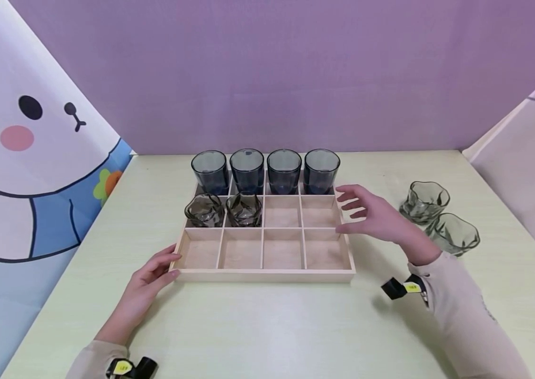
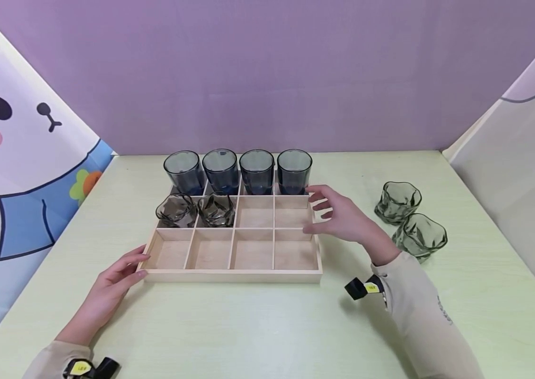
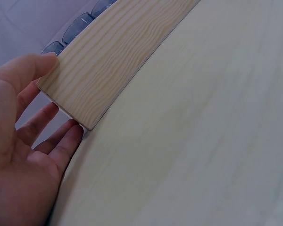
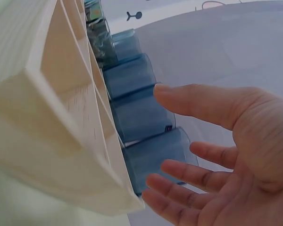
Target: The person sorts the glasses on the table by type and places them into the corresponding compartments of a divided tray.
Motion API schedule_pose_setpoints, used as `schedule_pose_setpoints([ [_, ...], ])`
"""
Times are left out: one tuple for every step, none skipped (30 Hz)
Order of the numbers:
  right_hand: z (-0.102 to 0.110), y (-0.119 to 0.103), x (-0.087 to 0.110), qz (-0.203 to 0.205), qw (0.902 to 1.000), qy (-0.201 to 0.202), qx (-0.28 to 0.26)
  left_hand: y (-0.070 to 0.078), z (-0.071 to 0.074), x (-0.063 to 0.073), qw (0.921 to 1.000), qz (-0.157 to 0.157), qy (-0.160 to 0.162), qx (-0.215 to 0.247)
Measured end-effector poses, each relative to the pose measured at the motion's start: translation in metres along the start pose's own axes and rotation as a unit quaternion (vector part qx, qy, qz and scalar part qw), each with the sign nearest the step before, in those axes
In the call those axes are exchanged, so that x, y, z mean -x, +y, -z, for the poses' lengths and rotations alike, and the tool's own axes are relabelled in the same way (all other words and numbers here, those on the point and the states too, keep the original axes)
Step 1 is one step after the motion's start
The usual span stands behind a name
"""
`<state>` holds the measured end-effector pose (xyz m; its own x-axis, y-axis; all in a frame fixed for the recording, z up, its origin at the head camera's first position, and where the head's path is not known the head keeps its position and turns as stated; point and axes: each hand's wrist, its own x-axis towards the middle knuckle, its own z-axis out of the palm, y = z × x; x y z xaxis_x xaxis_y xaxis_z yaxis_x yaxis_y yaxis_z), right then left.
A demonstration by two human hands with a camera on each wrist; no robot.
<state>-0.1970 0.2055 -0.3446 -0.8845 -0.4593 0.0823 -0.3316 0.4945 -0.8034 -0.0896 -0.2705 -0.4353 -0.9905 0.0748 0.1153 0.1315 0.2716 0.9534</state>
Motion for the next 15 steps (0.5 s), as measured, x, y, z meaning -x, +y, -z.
schedule_pose_setpoints([
  [0.001, 0.001, 0.002, -0.001, 1.0, 0.001, 0.001, 0.0, 0.0, 0.0, 1.0, 0.001, 0.001, 0.0],
  [0.002, 0.003, 0.003, -0.002, 1.0, 0.002, 0.002, 0.0, 0.0, 0.0, 1.0, 0.002, 0.001, -0.001],
  [0.003, 0.004, 0.005, -0.002, 1.0, 0.003, 0.003, 0.0, 0.0, 0.0, 1.0, 0.003, 0.001, -0.001],
  [0.005, 0.004, 0.007, -0.003, 1.0, 0.005, 0.004, 0.0, 0.0, 0.001, 1.0, 0.004, 0.001, -0.002],
  [0.006, 0.006, 0.008, -0.003, 1.0, 0.007, 0.004, 0.0, 0.0, 0.001, 1.0, 0.006, 0.002, -0.003],
  [0.007, 0.006, 0.01, -0.003, 1.0, 0.008, 0.005, 0.0, 0.0, 0.001, 1.0, 0.006, 0.002, -0.003],
  [0.008, 0.007, 0.012, -0.002, 0.9999, 0.009, 0.007, 0.0, 0.0, 0.001, 1.0, 0.006, 0.002, -0.003],
  [0.009, 0.008, 0.013, -0.001, 0.9999, 0.01, 0.008, 0.001, 0.0, 0.001, 1.0, 0.006, 0.002, -0.004],
  [0.011, 0.009, 0.015, 0.002, 0.9999, 0.012, 0.011, 0.001, 0.0, 0.001, 1.0, 0.006, 0.002, -0.005],
  [0.012, 0.01, 0.017, 0.003, 0.9998, 0.014, 0.011, 0.001, -0.001, 0.001, 1.0, 0.005, 0.003, -0.006],
  [0.014, 0.011, 0.018, 0.005, 0.9998, 0.016, 0.012, 0.001, -0.001, 0.001, 1.0, 0.006, 0.003, -0.007],
  [0.015, 0.012, 0.02, 0.006, 0.9997, 0.018, 0.014, 0.001, -0.001, 0.001, 0.9999, 0.007, 0.003, -0.007],
  [0.017, 0.014, 0.022, 0.008, 0.9996, 0.023, 0.015, 0.002, -0.001, 0.001, 0.9999, 0.007, 0.002, -0.008],
  [0.018, 0.015, 0.025, 0.008, 0.9994, 0.029, 0.018, 0.002, -0.001, 0.0, 0.9999, 0.006, 0.002, -0.009],
  [0.019, 0.018, 0.027, 0.006, 0.9991, 0.036, 0.022, 0.002, -0.001, 0.0, 0.9999, 0.006, 0.002, -0.009],
])
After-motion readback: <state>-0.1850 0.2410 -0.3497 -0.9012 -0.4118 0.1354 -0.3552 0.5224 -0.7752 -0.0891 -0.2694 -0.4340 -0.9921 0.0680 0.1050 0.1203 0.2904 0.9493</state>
